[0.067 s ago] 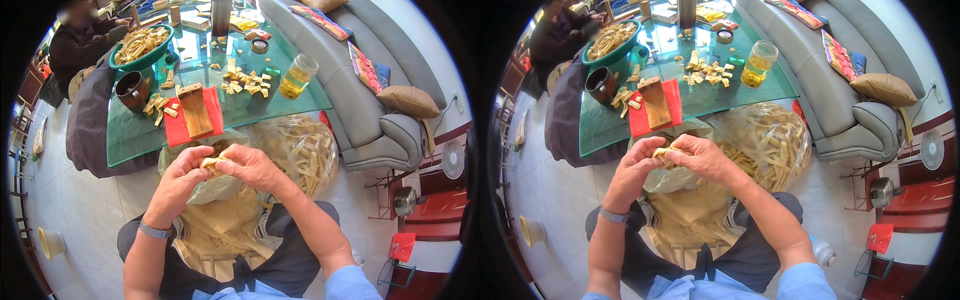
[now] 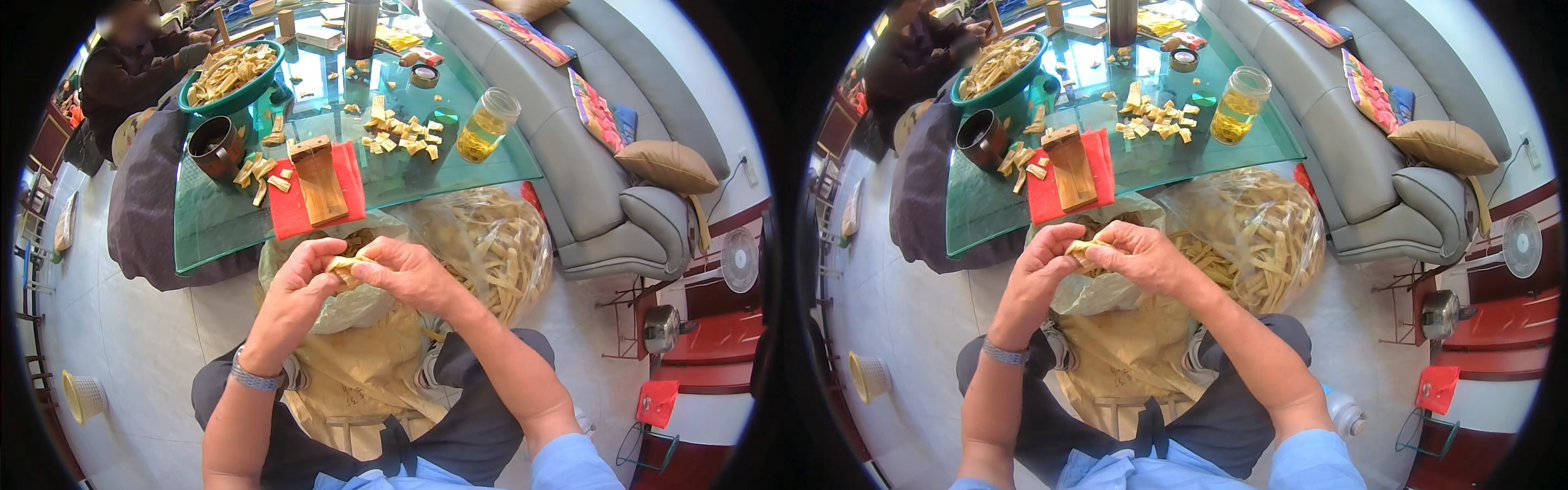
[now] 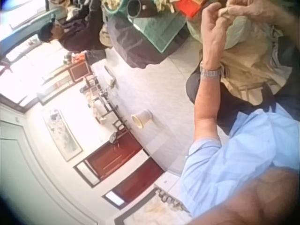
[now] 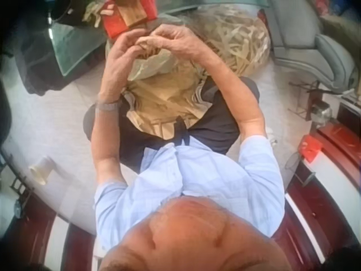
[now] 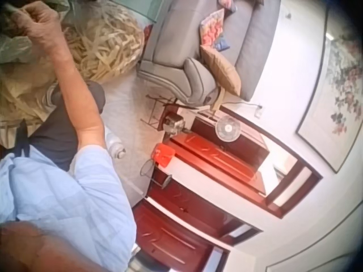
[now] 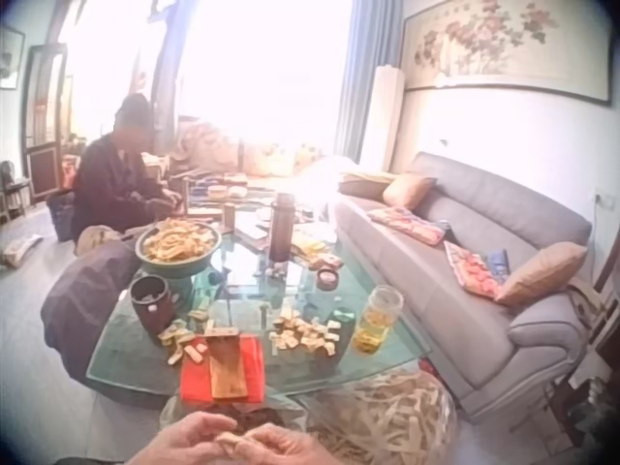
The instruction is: The person sits on the floor and repeatedly breaks dried vegetable strips into smaller pieces by hand. The broken pieces are placed into a cloth bag on the lap, while larger strips are taken from a plastic bag on the floor.
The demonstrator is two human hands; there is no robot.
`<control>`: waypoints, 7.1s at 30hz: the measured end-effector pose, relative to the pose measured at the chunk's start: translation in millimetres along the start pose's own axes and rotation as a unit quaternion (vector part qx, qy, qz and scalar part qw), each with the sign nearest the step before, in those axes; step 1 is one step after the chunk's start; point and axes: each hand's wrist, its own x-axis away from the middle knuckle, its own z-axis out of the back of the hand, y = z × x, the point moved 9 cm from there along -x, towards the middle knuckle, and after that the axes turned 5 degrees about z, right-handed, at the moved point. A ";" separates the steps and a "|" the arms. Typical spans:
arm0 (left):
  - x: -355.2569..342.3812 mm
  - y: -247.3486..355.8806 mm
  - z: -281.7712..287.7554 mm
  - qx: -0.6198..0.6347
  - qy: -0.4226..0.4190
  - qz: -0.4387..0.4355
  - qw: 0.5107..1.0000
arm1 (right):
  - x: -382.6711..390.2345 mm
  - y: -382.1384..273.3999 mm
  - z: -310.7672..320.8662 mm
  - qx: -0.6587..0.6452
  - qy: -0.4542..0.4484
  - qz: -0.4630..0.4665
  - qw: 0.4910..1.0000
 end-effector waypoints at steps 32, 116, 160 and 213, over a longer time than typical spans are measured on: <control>9.8 9.1 -14.0 -0.098 0.005 -0.098 0.990 | -0.6 -19.0 -5.7 0.100 0.009 -0.001 0.995; 51.0 -64.1 -6.2 -0.097 -0.261 0.261 0.925 | 45.0 -3.1 -49.0 0.467 -0.123 0.256 0.837; 28.8 20.2 78.5 -0.068 -0.026 0.015 0.997 | 47.7 -11.3 -5.3 0.003 -0.087 -0.164 0.983; 14.3 -18.3 -10.2 0.234 -0.097 0.063 0.965 | 28.6 -37.1 -16.8 0.261 -0.056 0.083 0.960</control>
